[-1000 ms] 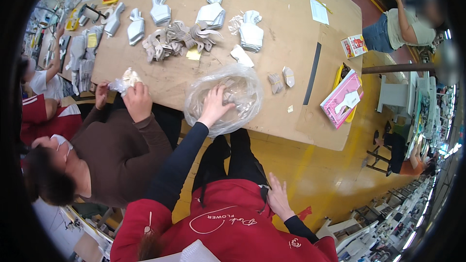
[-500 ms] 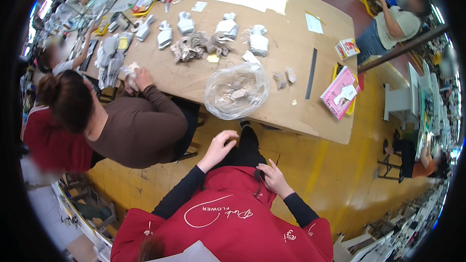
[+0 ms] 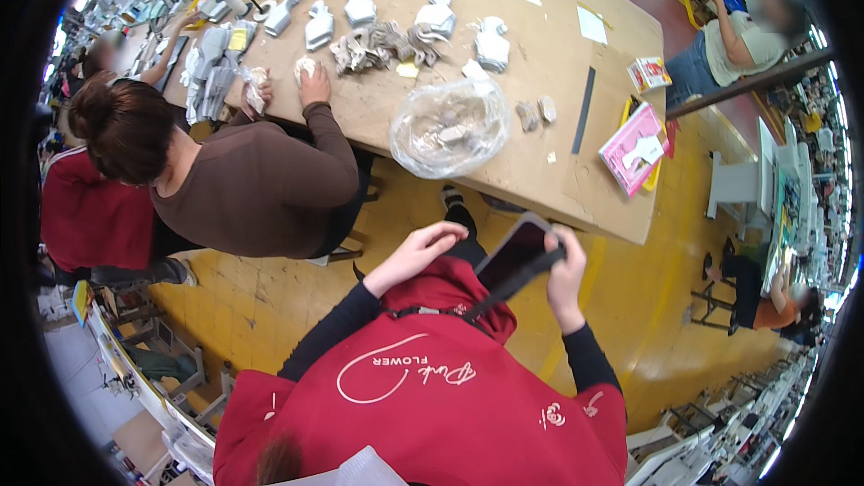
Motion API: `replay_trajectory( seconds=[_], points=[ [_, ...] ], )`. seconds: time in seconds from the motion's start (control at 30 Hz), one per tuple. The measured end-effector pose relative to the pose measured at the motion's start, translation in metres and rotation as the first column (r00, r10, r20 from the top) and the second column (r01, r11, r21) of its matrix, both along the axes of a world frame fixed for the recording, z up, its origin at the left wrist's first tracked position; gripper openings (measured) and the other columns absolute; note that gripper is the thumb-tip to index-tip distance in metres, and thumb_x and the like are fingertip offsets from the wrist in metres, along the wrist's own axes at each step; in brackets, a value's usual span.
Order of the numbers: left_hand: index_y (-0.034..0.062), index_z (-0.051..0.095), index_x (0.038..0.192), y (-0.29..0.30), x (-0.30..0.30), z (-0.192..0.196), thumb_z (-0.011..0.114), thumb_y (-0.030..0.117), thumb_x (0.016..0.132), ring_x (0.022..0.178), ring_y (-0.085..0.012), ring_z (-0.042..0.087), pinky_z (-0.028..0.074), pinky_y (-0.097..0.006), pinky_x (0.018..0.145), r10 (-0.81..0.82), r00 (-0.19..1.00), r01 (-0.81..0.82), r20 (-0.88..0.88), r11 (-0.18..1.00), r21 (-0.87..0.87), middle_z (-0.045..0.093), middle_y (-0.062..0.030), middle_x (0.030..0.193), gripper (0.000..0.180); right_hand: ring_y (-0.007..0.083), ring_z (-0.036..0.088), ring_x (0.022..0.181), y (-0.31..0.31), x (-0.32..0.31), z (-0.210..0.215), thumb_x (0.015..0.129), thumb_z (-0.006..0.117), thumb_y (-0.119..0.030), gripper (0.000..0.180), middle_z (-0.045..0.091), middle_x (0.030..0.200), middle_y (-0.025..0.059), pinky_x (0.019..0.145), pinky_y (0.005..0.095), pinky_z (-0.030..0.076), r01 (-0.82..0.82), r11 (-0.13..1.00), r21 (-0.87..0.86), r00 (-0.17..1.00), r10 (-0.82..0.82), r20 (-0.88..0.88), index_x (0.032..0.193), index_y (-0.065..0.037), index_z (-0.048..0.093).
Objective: The person handles small silver decorative pieces and patterned sheets on a workbench, then walks to a cabinet to retrieve a plastic bag of similar items. They return to the workbench, interact with coworkers, and continue sorting and arranging the pieces and sheets.
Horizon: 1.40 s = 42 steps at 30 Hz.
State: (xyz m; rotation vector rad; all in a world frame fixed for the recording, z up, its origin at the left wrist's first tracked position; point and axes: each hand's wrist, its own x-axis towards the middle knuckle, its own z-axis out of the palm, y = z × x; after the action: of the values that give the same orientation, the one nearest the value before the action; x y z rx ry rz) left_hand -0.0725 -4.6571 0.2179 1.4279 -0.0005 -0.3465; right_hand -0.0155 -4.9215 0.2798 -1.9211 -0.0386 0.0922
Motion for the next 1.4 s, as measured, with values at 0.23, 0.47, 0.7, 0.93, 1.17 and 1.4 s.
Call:
replay_trajectory(
  seconds=[0.23, 0.47, 0.7, 0.93, 1.17, 1.4],
  points=[
    [0.0002, 0.046, 0.135, -0.001, 0.020, 0.045, 0.035, 0.045, 0.104, 0.110, -0.0126, 0.052, 0.040, -0.027, 0.096, 0.015, 1.000, -0.016, -0.007, 0.962, -0.274, 0.058, -0.0068, 0.121, 0.055, 0.0066, 0.056, 0.082, 0.079, 0.035, 0.015, 0.093, 0.061, -0.008, 0.017, 0.065, 0.090, 0.0009, 0.074, 0.0213, 0.045, -0.004, 0.889, 0.458, 0.992, 0.061, -0.109, 0.105, 0.004, 0.065],
    [-0.0028, 0.055, 0.124, 0.025, -0.012, 0.066, 0.037, 0.035, 0.105, 0.102, -0.0108, 0.055, 0.042, -0.026, 0.092, 0.426, 0.900, -0.435, -0.090, 0.863, -0.258, 0.062, -0.0063, 0.113, 0.046, 0.0148, 0.060, 0.096, 0.080, 0.052, 0.041, 0.091, 0.061, -0.007, 0.046, 0.061, 0.113, 0.0094, 0.085, 0.0267, 0.047, -0.489, 0.775, 0.401, 0.745, 0.610, -0.270, 0.134, -0.002, 0.048],
    [-0.0025, 0.056, 0.121, 0.044, -0.026, 0.088, 0.037, 0.034, 0.106, 0.100, -0.0115, 0.057, 0.043, -0.025, 0.090, 0.716, 0.697, -0.688, -0.040, 0.652, -0.319, 0.063, -0.0070, 0.110, 0.044, 0.0343, 0.046, 0.128, 0.068, 0.046, 0.059, 0.080, 0.059, 0.005, 0.064, 0.047, 0.138, 0.0205, 0.109, 0.0351, 0.035, -0.633, 0.409, -0.658, 0.661, 0.728, -0.184, 0.141, -0.005, 0.042],
    [-0.0029, 0.056, 0.118, 0.032, -0.023, 0.112, 0.038, 0.037, 0.105, 0.094, -0.0103, 0.058, 0.046, -0.025, 0.084, 0.845, 0.528, -0.813, 0.088, 0.532, -0.237, 0.063, -0.0066, 0.104, 0.045, 0.0214, 0.051, 0.121, 0.169, -0.007, 0.064, 0.082, 0.068, 0.000, 0.086, 0.045, 0.138, 0.0201, 0.100, 0.0329, 0.044, -0.658, 0.667, 0.349, 0.711, 0.703, -0.002, 0.150, 0.003, 0.015],
    [-0.0020, 0.059, 0.112, 0.022, -0.021, 0.117, 0.040, 0.035, 0.104, 0.085, -0.0080, 0.056, 0.047, -0.023, 0.075, 0.906, 0.388, -0.909, 0.167, 0.407, -0.093, 0.063, -0.0051, 0.096, 0.042, 0.0266, 0.045, 0.128, 0.180, -0.002, 0.055, 0.078, 0.073, -0.006, 0.098, 0.035, 0.144, 0.0211, 0.103, 0.0343, 0.040, -0.696, 0.687, 0.209, 0.709, 0.703, 0.049, 0.151, 0.001, 0.008],
    [-0.0025, 0.057, 0.120, 0.010, -0.002, 0.110, 0.044, 0.029, 0.102, 0.125, -0.0264, 0.045, 0.031, -0.034, 0.107, 0.859, 0.252, -0.950, 0.445, 0.308, -0.058, 0.050, -0.0124, 0.129, 0.038, 0.0256, 0.038, 0.131, 0.166, 0.014, 0.044, 0.075, 0.064, 0.005, 0.100, 0.030, 0.147, 0.0123, 0.105, 0.0356, 0.037, -0.488, 0.556, 0.672, 0.650, 0.746, -0.145, 0.155, -0.011, 0.005]
  ],
)
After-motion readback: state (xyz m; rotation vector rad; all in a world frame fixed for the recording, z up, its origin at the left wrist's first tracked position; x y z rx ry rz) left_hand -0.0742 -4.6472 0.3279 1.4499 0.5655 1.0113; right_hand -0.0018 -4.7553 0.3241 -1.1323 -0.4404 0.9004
